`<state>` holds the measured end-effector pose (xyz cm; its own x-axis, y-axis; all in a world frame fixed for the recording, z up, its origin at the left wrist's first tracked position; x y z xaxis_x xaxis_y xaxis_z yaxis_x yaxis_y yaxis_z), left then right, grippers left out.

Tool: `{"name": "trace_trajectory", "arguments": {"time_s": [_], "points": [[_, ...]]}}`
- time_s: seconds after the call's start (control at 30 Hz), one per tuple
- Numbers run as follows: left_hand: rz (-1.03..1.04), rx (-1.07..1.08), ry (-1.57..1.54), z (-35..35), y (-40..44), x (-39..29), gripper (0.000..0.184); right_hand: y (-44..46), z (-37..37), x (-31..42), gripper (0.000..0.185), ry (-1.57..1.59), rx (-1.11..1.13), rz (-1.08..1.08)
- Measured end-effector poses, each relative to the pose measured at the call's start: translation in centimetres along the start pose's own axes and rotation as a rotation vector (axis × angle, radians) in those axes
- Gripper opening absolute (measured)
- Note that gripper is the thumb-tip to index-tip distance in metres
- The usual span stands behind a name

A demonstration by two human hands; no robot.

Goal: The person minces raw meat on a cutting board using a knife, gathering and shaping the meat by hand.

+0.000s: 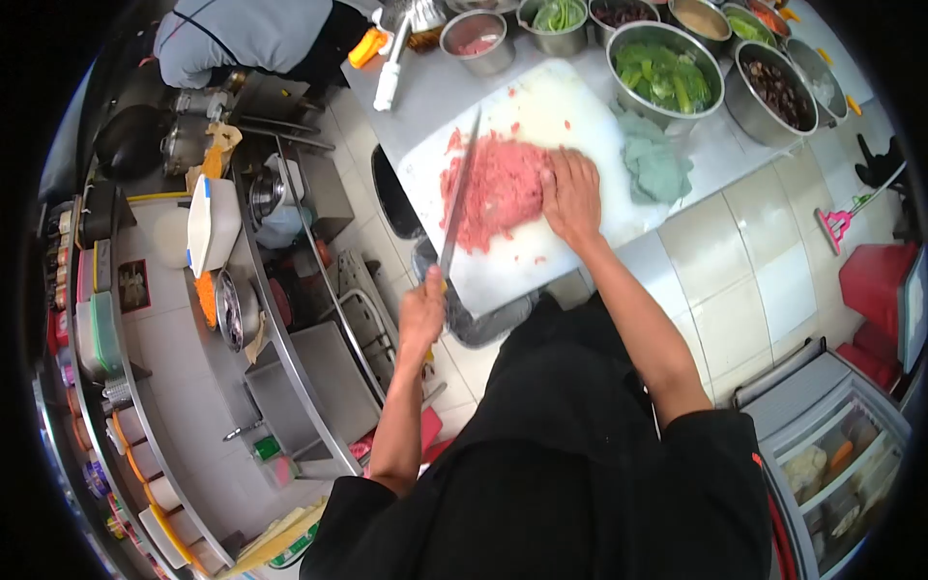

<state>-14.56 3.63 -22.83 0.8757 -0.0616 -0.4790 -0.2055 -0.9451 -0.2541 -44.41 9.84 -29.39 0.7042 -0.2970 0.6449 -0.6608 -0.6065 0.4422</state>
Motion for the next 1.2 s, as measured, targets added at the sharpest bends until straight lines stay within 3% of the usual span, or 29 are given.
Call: {"name": "trace_trajectory", "arguments": {"time_s": [0.07, 0.2, 0.23, 0.33, 0.37, 0.47, 0.6, 0.7, 0.8, 0.87, 0.93, 1.03, 1.13, 1.2], "points": [[-0.087, 0.036, -0.125, -2.7, -1.7, -3.2, 0.080, 0.4, -0.2, 0.5, 0.038, 0.004, -0.007, -0.008], [0.136, -0.122, 0.015, 3.1, 0.2, 2.0, 0.080, 0.6, 0.3, 0.4, 0.039, 0.012, 0.010, 0.012], [0.105, -0.103, 0.060, 3.7, 0.9, 3.1, 0.078, 0.2, 0.4, 0.4, 0.039, 0.014, 0.008, 0.009], [-0.115, 0.130, -0.047, -1.1, -1.1, -2.1, 0.067, 0.2, -0.3, -0.1, 0.039, 0.020, 0.002, 0.013], [-0.023, 0.047, -0.134, -2.1, -1.6, -3.2, 0.064, 0.4, -0.1, 0.3, 0.039, 0.038, -0.002, 0.007], [-0.050, -0.051, -0.292, 0.2, -1.9, -2.1, 0.061, 0.5, -0.3, 0.6, 0.038, 0.025, -0.003, 0.017], [-0.142, 0.157, -0.017, 1.1, -0.4, -1.3, 0.067, 1.4, -0.2, 0.2, 0.038, 0.019, -0.035, 0.000], [-0.080, 0.057, -0.233, -2.2, -2.5, -4.2, 0.067, 0.4, -0.1, 0.4, 0.037, 0.015, 0.007, 0.018], [0.029, -0.098, -0.312, 2.1, -1.6, -1.0, 0.067, 0.4, 0.1, 0.2, 0.038, 0.030, 0.001, 0.016], [-0.022, 0.046, 0.012, 3.8, -0.4, 0.1, 0.068, 0.3, 0.4, 0.4, 0.038, 0.024, -0.017, 0.003], [-0.091, 0.127, 0.002, 1.2, -0.6, -2.0, 0.067, 0.7, 0.0, -0.2, 0.038, 0.009, -0.028, 0.004], [-0.086, 0.042, -0.214, -1.8, -2.2, -3.7, 0.066, 0.5, -0.1, 0.4, 0.037, 0.034, 0.006, 0.020], [-0.017, -0.018, -0.225, 1.1, -1.6, -2.3, 0.065, 0.4, 0.1, 0.2, 0.036, 0.029, -0.003, 0.012], [-0.046, 0.116, 0.065, 3.8, 0.1, 0.1, 0.066, 0.3, 0.5, 0.4, 0.036, 0.046, -0.004, 0.007]]}}
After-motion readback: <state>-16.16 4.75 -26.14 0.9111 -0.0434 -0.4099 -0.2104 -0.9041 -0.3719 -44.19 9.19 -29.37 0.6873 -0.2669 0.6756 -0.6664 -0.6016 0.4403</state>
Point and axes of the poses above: each hand's wrist, its own y-axis towards the middle knuckle, its own z-axis out of the palm, x = y × z, the point moved 6 cm from there along y, towards the middle knuckle, and after that the axes turned 6 degrees about -x, right-handed, at the moved point
